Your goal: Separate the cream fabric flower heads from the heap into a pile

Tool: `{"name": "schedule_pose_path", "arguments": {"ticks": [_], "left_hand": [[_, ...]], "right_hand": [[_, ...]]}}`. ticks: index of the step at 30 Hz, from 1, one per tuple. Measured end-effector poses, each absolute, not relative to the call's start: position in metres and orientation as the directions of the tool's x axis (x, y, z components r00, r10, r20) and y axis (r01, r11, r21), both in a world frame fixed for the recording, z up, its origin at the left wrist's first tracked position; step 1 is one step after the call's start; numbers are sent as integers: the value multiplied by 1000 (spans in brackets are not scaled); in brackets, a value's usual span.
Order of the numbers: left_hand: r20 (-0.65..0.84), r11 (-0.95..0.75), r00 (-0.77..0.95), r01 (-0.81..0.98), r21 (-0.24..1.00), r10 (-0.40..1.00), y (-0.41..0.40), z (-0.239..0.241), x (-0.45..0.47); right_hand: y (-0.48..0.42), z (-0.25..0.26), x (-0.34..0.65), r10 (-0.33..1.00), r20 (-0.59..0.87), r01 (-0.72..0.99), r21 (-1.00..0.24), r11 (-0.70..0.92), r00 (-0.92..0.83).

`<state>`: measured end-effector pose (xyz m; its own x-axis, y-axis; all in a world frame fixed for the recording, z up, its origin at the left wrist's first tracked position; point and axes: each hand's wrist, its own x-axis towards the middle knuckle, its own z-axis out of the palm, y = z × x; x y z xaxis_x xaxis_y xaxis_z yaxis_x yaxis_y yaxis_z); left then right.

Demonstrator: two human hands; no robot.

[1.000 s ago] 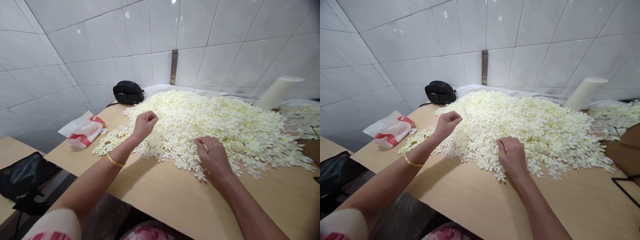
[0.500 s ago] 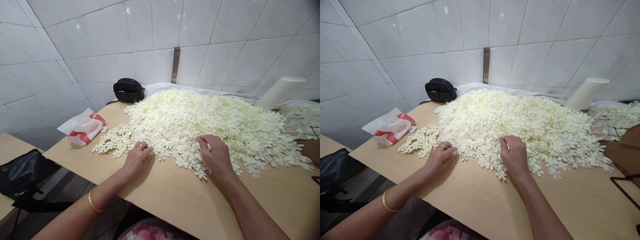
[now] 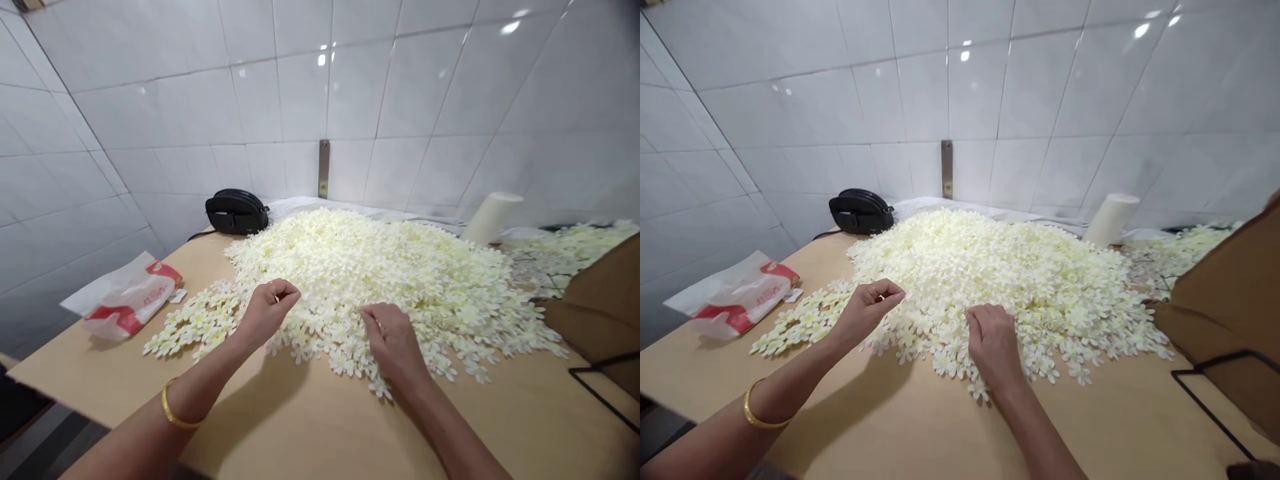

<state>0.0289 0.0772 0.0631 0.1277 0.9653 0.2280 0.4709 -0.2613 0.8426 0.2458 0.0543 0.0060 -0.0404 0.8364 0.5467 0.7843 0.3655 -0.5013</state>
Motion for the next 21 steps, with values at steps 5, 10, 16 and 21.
{"name": "schedule_pose_path", "arguments": {"ticks": [5,10,16,21], "left_hand": [[327,-327,83,462,824,941,119,80,59],[407,-358,37,554,752,913,164,72,79],[502,-361,11,707,608,865,177,71,81],[501,-349,54,782,517,864,156,74,52]], "right_hand": [[53,2,237,842,534,788,-484,379,-77],[50,2,232,833,540,788,-459,409,-118],[51,3,234,816,574,771,-489,409,-69],[50,1,237,827,553,771,-481,417,-102]]}}
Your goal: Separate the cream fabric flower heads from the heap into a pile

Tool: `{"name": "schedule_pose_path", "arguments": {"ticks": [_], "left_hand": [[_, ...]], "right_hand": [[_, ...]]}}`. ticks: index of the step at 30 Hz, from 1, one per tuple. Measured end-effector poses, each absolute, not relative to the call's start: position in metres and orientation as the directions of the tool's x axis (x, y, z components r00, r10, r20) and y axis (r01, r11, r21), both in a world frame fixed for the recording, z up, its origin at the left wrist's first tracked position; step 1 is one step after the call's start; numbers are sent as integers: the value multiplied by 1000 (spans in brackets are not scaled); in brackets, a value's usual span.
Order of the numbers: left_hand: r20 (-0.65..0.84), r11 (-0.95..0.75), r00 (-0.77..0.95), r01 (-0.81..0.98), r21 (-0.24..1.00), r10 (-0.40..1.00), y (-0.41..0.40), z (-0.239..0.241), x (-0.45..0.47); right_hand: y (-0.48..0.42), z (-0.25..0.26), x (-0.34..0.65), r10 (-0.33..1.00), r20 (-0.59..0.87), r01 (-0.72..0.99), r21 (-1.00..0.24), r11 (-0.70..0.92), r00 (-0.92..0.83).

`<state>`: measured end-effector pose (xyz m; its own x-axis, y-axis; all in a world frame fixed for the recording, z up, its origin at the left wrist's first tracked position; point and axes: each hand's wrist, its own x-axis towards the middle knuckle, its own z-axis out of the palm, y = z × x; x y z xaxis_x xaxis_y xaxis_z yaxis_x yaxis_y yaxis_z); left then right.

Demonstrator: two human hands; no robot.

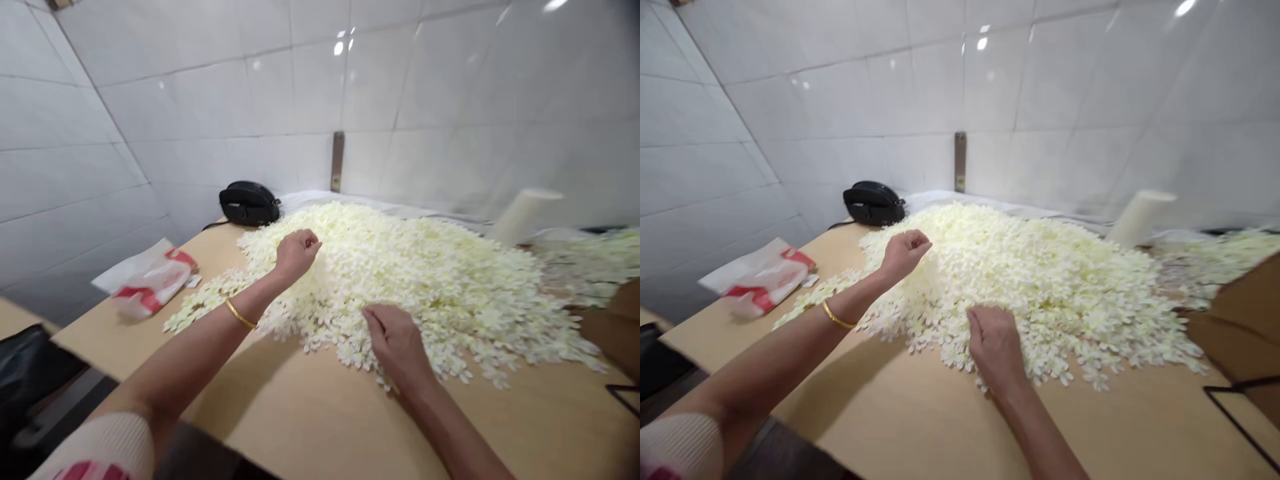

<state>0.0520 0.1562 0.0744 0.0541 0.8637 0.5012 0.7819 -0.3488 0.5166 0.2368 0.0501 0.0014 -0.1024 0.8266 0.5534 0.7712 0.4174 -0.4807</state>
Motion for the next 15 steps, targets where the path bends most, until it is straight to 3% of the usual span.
{"name": "schedule_pose_path", "arguments": {"ticks": [15], "left_hand": [[355,-376,236,835,402,905,61,17,-43]], "right_hand": [[50,-3,235,806,575,790,-426,441,-140]]}}
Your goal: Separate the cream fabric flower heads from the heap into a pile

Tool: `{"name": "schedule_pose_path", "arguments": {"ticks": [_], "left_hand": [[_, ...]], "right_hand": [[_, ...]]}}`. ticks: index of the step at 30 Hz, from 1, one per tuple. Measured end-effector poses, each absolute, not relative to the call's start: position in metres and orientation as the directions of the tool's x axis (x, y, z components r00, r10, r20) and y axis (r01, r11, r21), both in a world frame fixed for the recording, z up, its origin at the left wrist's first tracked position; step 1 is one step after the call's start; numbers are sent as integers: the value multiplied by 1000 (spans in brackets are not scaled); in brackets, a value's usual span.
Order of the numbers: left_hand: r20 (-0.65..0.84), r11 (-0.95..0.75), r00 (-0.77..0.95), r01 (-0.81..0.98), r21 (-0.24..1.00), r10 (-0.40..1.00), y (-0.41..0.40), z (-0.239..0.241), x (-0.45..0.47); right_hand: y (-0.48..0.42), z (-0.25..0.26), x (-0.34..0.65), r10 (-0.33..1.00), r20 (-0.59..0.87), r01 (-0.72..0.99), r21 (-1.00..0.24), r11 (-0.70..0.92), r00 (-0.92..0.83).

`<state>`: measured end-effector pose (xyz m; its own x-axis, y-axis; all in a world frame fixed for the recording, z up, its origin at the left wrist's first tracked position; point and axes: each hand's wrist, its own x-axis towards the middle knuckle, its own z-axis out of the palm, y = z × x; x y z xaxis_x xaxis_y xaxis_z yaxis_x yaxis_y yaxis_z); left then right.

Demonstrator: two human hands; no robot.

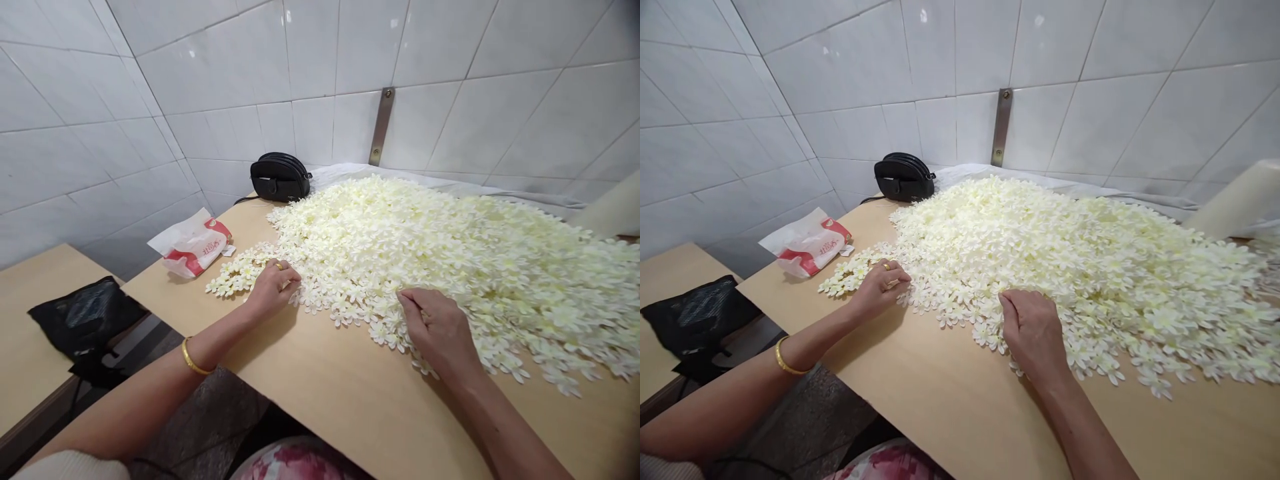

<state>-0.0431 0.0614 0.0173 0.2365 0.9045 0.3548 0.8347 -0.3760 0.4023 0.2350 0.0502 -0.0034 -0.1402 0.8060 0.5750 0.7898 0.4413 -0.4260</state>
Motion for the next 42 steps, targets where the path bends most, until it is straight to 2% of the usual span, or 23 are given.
{"name": "schedule_pose_path", "arguments": {"ticks": [8,12,16,24,30,34,37,39,42], "left_hand": [[273,-365,266,826,429,924,60,10,-29],[292,-319,191,811,490,937,57,11,-26],[299,-353,218,768,535,929,56,16,-23],[162,-246,184,728,640,969,56,21,-15],[-3,-77,143,545,835,990,63,29,-23],[-34,-31,146,424,905,989,69,37,-24],[27,-73,122,385,920,992,77,43,-16],[191,-201,67,449,871,979,88,47,-6],[569,-459,58,660,595,820,110,56,12]], "right_hand": [[51,-4,235,816,560,785,-437,439,-144],[49,0,234,829,541,792,-439,425,-144],[48,1,234,826,547,788,-444,426,-139],[55,-10,241,769,612,775,-389,497,-186],[52,-5,239,807,560,770,-425,476,-189],[51,-2,235,838,519,771,-460,440,-169],[51,-2,234,842,516,761,-479,437,-159],[51,-3,233,841,517,755,-485,441,-158],[51,-4,233,839,521,760,-479,440,-157]]}}
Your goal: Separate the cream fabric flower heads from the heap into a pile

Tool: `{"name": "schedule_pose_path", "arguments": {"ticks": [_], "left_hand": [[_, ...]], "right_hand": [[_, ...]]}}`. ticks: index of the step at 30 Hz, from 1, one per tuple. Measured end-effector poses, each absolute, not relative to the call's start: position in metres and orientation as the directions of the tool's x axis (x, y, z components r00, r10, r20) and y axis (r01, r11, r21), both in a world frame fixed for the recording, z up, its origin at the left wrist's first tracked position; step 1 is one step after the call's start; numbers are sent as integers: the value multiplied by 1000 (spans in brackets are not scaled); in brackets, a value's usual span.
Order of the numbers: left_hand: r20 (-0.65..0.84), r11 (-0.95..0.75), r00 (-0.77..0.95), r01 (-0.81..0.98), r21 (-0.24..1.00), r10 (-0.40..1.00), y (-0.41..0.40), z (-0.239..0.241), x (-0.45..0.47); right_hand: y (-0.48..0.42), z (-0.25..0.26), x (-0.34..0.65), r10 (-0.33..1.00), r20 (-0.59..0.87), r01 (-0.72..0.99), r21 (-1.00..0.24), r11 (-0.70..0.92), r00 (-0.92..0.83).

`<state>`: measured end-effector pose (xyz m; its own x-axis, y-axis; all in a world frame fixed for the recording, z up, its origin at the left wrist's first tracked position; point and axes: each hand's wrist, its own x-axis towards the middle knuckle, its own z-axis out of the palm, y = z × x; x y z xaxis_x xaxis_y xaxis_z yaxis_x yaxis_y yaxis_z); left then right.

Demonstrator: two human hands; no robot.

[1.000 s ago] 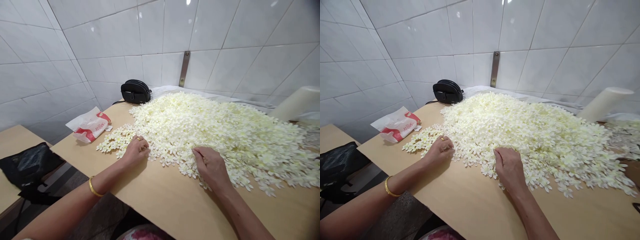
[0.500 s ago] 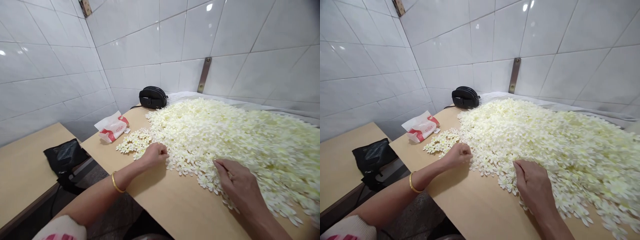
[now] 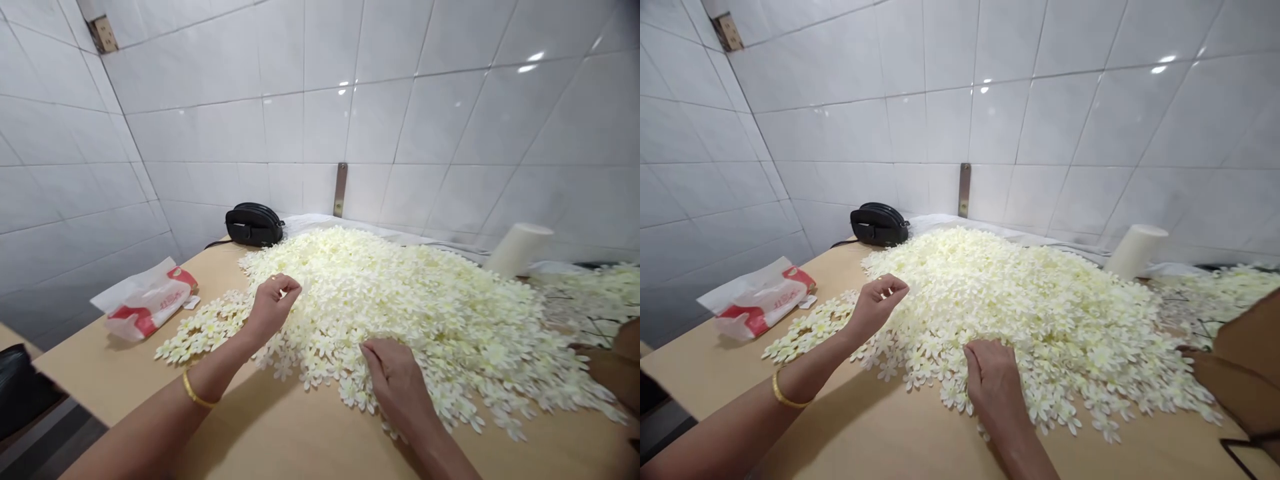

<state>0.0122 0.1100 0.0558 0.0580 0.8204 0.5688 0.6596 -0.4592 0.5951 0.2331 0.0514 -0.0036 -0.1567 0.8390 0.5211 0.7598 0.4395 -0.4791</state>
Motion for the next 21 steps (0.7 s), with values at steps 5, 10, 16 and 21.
{"name": "schedule_pose_path", "arguments": {"ticks": [5,10,16,21], "left_hand": [[728,-578,190,746,329,659,152,66,44],[691,-625,331,748,224,643,168,63,57],[638,-509,233,811,289,734,137,61,21],[555,-358,74,832,424,829,94,45,-31]], "right_hand": [[51,-2,233,818,552,780,-438,446,-158],[50,2,232,817,553,796,-416,440,-163],[49,3,236,834,529,769,-466,438,-155],[48,4,235,839,518,761,-475,442,-164]]}}
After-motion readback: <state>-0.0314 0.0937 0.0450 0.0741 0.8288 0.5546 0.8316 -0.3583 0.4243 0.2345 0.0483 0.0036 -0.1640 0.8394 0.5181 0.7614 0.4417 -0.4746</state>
